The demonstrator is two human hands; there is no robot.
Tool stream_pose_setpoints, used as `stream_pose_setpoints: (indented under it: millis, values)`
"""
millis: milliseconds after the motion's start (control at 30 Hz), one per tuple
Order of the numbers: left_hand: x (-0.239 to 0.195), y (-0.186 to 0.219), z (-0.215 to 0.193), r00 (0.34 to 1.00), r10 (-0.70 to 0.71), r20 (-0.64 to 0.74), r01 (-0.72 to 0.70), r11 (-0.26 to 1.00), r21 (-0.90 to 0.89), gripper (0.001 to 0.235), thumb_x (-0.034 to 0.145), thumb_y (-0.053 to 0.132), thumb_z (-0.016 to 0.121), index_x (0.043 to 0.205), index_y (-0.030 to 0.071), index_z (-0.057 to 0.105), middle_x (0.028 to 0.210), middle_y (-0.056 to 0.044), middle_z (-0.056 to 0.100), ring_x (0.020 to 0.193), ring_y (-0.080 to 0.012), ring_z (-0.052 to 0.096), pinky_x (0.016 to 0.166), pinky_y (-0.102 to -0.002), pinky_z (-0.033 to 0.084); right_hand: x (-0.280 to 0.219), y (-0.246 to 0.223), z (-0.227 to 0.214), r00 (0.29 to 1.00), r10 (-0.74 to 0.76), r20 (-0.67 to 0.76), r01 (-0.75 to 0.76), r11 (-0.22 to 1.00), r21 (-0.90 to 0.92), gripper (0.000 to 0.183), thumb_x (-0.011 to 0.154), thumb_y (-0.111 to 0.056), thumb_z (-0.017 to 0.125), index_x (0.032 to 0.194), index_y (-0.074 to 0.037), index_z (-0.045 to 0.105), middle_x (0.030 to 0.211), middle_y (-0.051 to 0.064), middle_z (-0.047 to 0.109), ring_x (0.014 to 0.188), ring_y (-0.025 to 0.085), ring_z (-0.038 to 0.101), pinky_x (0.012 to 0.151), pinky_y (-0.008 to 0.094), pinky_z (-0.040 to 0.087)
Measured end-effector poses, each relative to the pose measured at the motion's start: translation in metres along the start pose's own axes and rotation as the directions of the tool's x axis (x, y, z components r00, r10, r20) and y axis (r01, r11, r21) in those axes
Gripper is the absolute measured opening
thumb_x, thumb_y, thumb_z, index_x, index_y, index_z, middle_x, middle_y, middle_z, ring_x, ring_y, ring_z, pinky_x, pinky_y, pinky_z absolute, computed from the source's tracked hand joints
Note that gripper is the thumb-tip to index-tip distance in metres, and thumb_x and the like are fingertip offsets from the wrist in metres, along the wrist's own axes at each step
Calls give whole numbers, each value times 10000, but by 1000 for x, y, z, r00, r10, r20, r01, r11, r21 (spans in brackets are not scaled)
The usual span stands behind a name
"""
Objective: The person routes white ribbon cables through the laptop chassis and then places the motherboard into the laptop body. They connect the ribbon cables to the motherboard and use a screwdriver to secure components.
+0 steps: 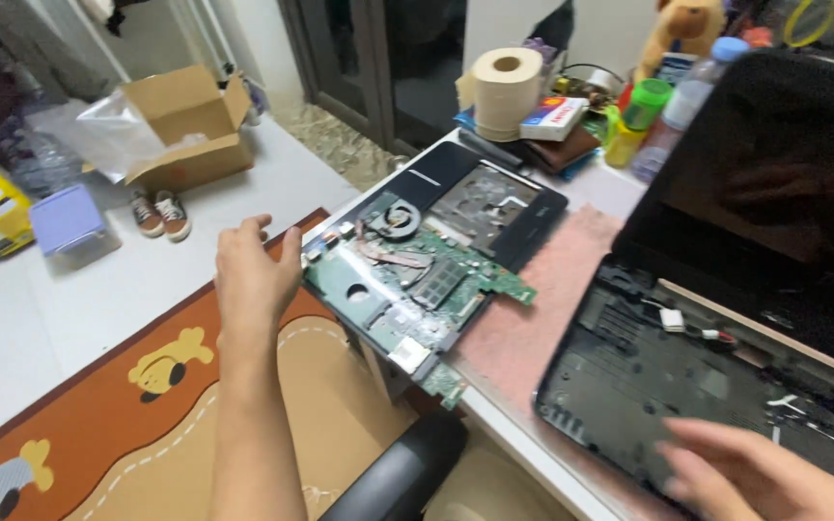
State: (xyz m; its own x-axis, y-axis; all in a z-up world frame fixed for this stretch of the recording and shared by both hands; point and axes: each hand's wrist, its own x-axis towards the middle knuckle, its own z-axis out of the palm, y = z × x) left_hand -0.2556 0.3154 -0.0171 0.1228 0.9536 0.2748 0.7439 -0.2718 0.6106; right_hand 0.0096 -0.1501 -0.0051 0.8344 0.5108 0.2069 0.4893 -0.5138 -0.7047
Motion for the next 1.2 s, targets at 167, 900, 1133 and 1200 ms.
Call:
stream_pose_setpoints:
  millis: [167, 900, 1133, 1200]
  values:
    - [-2, 17, -28, 945, -164, 285, 213, 965, -154, 435, 1121, 404, 641, 1378, 111, 834, 1349, -88, 859, 1215, -255, 806, 1064, -446, 623, 25, -55, 82, 684, 168, 710, -654, 573, 495, 638, 984, -37, 692, 1616, 25, 746, 1483, 338, 942, 1084, 510, 914, 757, 556, 647]
    - [3, 13, -9, 947, -181, 266, 230, 959, -166, 247, 1064, 391, 772, 1180, 213, 898, 1167, -27, 868, 1152, -243, 776, 957, -487, 616, 42, -168, 130, 503, 385, 774, -831, 461, 311, 503, 1142, -241, 673, 1249, 229, 815, 971, 272, 674, 581, 178, 319, 336, 272, 92]
    - [-8, 45, -31, 900, -180, 396, 216, 975, -47, 378, 1078, 453, 803, 1191, 100, 881, 1455, -143, 791, 1198, -284, 773, 1045, -523, 582, 35, -222, 110, 516, 487, 705, -852, 374, 366, 345, 1058, -130, 706, 1364, 17, 643, 1251, 276, 788, 520, 200, 359, 349, 245, 110]
    - [-6, 44, -30, 901, -167, 400, 195, 980, -30, 339, 1078, 414, 814, 1176, 96, 877, 1524, -154, 756, 1094, -282, 790, 1042, -536, 588, 40, -210, 116, 508, 487, 710, -855, 383, 350, 309, 1063, -152, 725, 1284, 61, 688, 1230, 274, 808, 508, 183, 349, 344, 248, 125]
